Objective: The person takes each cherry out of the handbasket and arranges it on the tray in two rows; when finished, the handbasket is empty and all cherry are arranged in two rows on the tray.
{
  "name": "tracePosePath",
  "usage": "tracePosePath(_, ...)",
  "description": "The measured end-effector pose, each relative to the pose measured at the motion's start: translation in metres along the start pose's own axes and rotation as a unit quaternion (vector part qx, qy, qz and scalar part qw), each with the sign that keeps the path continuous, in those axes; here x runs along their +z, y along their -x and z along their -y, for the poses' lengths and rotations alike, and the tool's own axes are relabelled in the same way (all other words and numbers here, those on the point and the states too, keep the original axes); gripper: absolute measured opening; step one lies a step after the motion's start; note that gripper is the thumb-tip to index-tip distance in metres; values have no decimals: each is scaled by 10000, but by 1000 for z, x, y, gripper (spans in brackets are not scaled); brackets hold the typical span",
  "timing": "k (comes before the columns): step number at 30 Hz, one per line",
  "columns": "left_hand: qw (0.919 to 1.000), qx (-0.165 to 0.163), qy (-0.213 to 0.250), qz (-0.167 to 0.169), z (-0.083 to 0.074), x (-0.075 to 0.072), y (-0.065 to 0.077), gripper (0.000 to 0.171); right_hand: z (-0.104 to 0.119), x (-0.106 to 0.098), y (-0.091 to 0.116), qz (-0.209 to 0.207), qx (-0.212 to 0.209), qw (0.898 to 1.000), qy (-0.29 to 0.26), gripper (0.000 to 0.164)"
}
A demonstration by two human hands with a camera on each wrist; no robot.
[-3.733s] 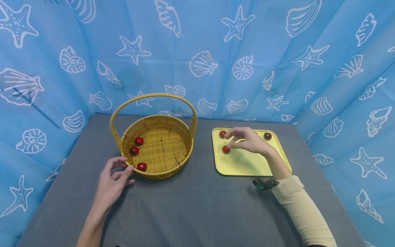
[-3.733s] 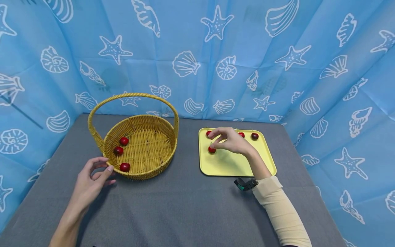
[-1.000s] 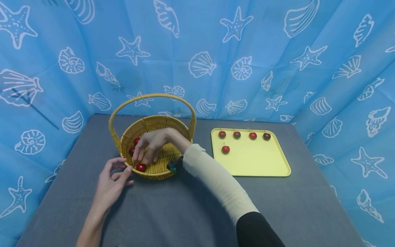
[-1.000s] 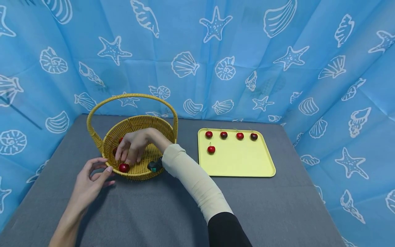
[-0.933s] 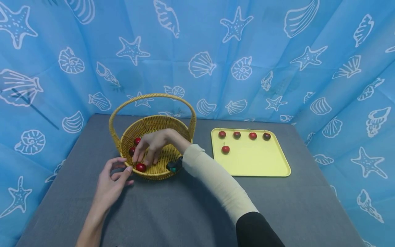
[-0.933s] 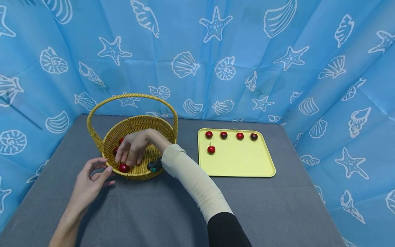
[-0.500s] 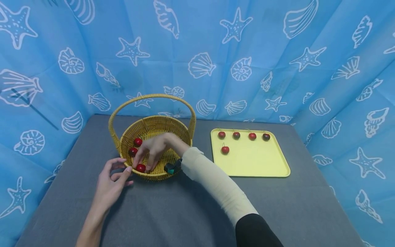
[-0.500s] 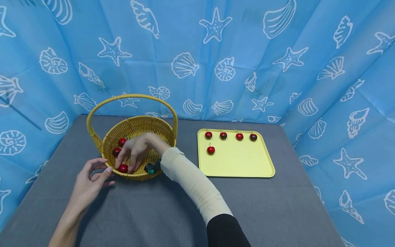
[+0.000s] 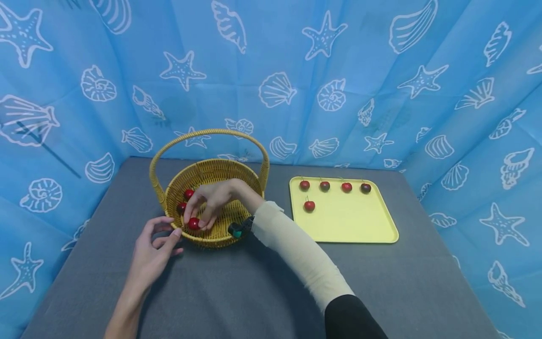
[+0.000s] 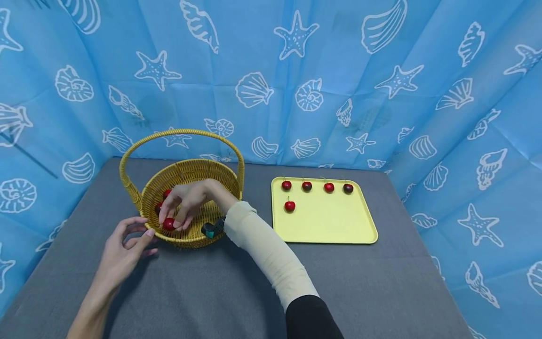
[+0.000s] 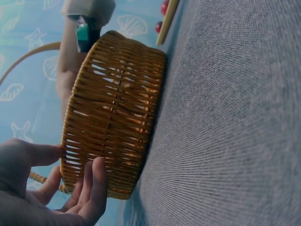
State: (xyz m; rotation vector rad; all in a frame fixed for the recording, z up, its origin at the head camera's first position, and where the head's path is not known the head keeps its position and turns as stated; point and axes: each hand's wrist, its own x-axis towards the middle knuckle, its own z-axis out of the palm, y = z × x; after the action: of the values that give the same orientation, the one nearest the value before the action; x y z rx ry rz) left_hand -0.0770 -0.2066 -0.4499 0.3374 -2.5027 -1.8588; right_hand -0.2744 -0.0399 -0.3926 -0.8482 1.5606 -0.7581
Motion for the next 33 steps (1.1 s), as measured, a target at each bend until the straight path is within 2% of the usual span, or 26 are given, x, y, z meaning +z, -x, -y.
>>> tracePosePath(7,10000,-33,-50,-44,-2,2,0,53,0,-6,11,-189,-455,9983,302,39)
tracePosePath(15,9999,-113,-11,-45,-3,1,0,51,1,-7,40,-378,-1151,9916,463,38)
tracePosePath(22,9999,-127,-23,-67,-3,1,-1,52,6,0,72,-521,-1817,9779,893,39)
tracePosePath(28,9999,-149,-26,-81,-3,2,-1,53,8,10,100,-732,-1984,9721,1015,36)
tracePosePath(33,9999,-81,-39,-92,-2,3,0,52,6,16,125,-1132,-2305,9575,1314,32)
